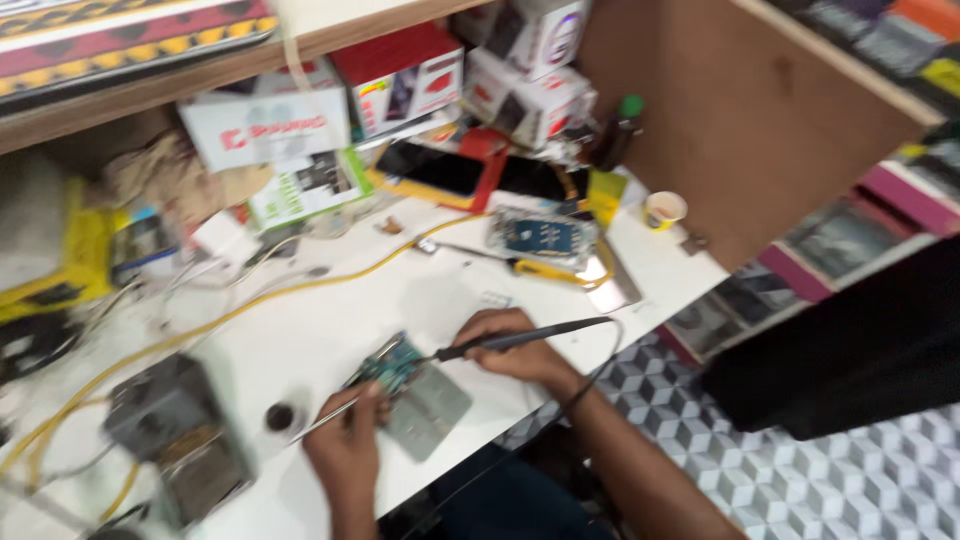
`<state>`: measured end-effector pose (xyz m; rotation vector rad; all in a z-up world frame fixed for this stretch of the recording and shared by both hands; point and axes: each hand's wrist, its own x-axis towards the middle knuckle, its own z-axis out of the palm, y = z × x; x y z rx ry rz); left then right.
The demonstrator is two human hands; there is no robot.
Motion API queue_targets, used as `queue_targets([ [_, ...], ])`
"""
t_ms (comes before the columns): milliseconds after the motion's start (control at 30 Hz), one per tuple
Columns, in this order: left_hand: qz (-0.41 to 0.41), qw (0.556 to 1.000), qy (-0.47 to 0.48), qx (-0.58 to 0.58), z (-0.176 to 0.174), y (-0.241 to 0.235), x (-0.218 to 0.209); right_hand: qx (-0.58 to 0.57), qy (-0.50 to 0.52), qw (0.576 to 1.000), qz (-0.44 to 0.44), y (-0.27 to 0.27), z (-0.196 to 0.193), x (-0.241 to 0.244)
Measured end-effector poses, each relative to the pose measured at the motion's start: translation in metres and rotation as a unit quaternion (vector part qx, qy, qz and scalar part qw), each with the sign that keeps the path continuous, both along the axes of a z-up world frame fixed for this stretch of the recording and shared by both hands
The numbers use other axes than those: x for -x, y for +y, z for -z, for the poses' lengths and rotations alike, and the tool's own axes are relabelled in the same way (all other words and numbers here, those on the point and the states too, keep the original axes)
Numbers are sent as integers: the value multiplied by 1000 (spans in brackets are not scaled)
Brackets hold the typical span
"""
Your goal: The person uses a soldering iron and tweezers to solder components on a small circuit board. They repeatedly apply solder to specific points on the board while holding it steady with the tweezers.
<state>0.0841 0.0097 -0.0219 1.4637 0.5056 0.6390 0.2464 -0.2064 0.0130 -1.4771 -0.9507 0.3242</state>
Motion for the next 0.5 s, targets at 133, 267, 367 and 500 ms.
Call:
queue_targets([
  [133,18,1000,-19,0,27,10,-2,11,4,1000,0,1,-1,2],
  [267,27,999,18,-30,52,23,-7,11,6,1000,2,-3,-9,9],
  [367,58,996,58,-23,55,33,-16,30,-6,999,13,-5,-14,9],
  [500,12,996,-14,-82,39,18,-1,-23,-8,999,-26,1,-11,7],
])
